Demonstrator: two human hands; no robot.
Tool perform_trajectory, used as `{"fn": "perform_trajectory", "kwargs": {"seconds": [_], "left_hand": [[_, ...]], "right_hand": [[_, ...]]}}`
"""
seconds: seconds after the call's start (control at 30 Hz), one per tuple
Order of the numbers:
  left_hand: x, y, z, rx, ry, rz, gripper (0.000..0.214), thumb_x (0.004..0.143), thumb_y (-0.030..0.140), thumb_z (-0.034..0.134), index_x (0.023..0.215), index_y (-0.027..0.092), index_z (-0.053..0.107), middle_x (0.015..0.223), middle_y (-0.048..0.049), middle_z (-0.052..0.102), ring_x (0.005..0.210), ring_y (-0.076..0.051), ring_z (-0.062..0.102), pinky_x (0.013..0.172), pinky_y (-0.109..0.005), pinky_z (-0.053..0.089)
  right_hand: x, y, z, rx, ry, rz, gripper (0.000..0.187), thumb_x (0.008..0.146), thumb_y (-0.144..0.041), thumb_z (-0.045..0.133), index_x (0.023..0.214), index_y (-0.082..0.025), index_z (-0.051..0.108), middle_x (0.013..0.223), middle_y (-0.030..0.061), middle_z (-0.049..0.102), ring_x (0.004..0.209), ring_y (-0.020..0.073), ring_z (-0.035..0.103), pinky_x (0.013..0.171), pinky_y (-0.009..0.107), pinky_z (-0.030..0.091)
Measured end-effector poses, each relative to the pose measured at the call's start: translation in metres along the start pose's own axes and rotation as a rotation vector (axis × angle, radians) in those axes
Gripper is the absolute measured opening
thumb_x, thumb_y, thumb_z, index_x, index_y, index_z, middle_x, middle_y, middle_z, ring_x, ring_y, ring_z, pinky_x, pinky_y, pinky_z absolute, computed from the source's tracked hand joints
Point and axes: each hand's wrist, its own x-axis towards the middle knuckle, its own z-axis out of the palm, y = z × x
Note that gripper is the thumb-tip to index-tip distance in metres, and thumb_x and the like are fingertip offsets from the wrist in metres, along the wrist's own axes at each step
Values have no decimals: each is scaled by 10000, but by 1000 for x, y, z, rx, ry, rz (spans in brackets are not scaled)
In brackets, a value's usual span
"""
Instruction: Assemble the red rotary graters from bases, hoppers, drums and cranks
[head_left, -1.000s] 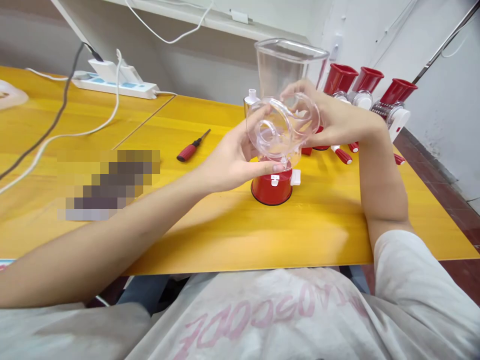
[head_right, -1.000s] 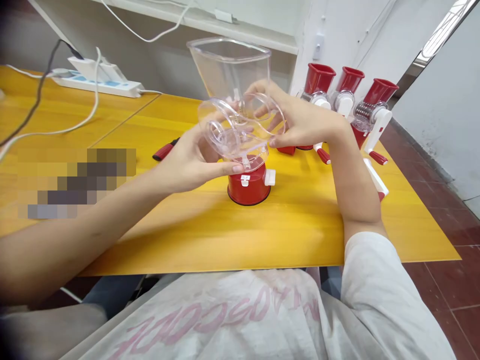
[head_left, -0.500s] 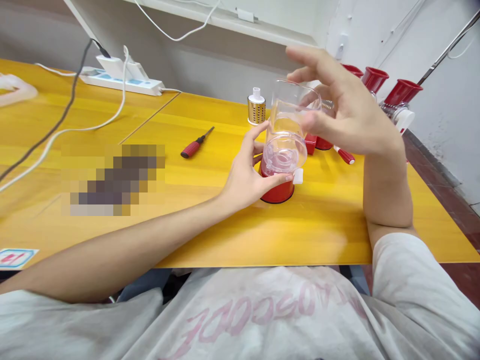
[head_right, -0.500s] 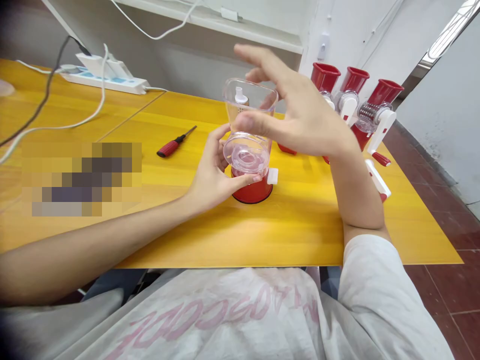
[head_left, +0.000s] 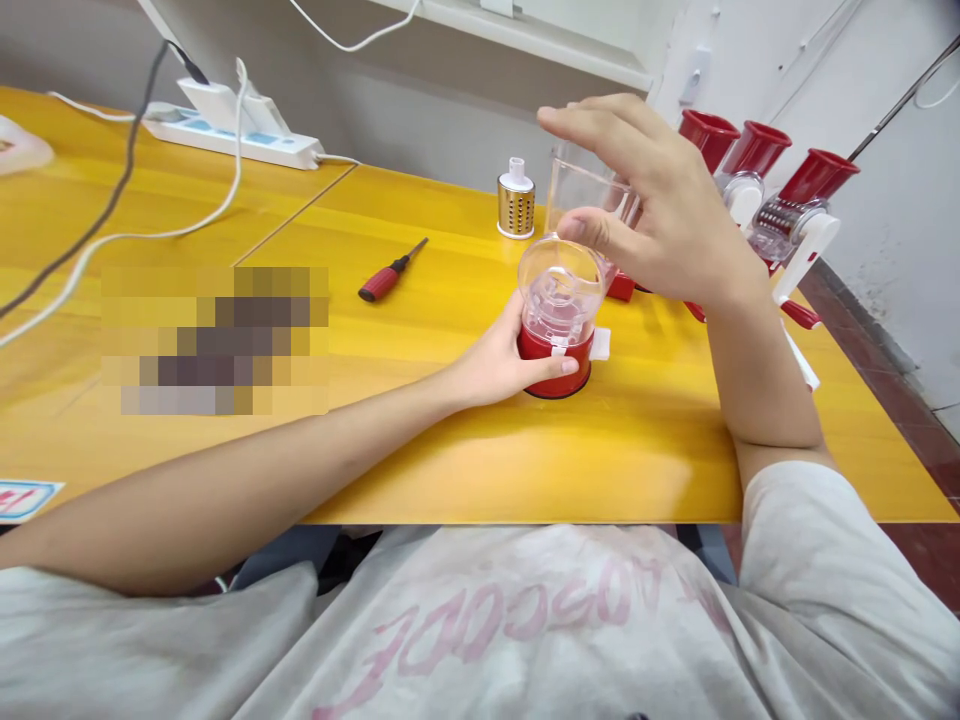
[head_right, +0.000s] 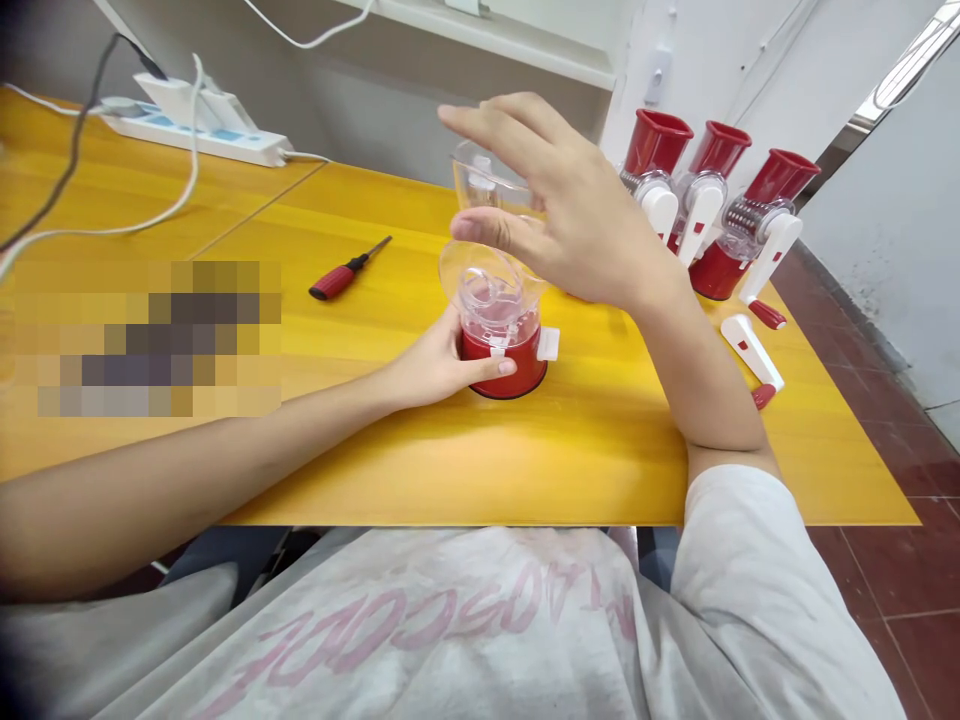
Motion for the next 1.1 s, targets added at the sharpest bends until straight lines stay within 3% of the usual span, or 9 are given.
{"fn": "perform_trajectory", "kwargs": {"seconds": [0.07,0.13,0.23,0.37,0.53,0.67,0.83,0.93,1.1], "left_hand": [[1,-1,-2,-16,-32,39,1284,916,763,1058,1866,144,455,1985,-322,496,1912,-548,441,1622,-757,292],[2,-4,-4,-24,-55,65,1259,940,750,1047,1880,148,464,1996,-309,490,1923,-529,429,1632,-735,281],[3,-9,-5,-8,-51,79,1243,940,749,1055,1889,189,480,2011,-275,487,1932,-514,415,1635,-738,269],[2,-9,-6,9,-51,95,1255,945,754,1052,1910,210,461,2024,-275,466,1935,-532,403,1628,-788,242],[4,-9,-6,-12,-45,127,1294,962,840,994,1924,204,404,2043,-277,424,1947,-524,380,1645,-735,239],[8,-11,-6,-68,-18,176,1081,1063,920,828,1858,264,503,1973,-214,553,1903,-478,472,1634,-692,306],[9,-11,-6,-41,-1,197,968,1065,888,859,1759,275,578,1798,-196,712,1732,-453,660,1553,-672,451],[10,-12,-10,-35,-26,218,964,1085,864,856,1776,258,566,1847,-206,678,1766,-454,630,1564,-658,434],[15,-17,-18,-38,-78,234,960,1072,816,898,1766,241,567,1816,-220,685,1755,-475,633,1546,-659,445]], "right_hand": [[-4,-6,-4,15,-55,-54,717,1212,-845,614,1719,-358,758,1904,70,654,1858,392,533,1573,686,447],[-7,-10,-7,52,-102,-104,662,1274,-700,570,1754,-263,703,1940,115,610,1895,390,487,1538,689,489],[-9,-13,-9,77,-102,-132,645,1236,-578,594,1736,-184,692,1870,145,674,1841,442,549,1488,687,541],[-6,-15,-12,-23,-129,54,626,1186,-661,619,1727,-362,721,1859,20,706,1778,453,590,1486,701,556],[1,-13,-13,-79,-86,70,649,1107,-714,695,1680,-430,810,1720,48,768,1610,418,710,1427,647,642],[5,-5,-15,-73,-13,92,611,858,-806,885,1446,-641,895,1562,-40,859,1454,519,776,1310,792,682],[4,-5,-19,-88,7,104,597,792,-896,909,1354,-695,895,1454,-67,898,1488,555,737,1268,876,665],[2,-11,-19,-100,-4,98,620,829,-901,890,1396,-651,882,1473,-45,893,1510,555,716,1270,869,653],[0,-8,-17,-59,-2,35,560,907,-762,926,1361,-436,880,1493,61,859,1425,479,744,1315,730,631]]}}
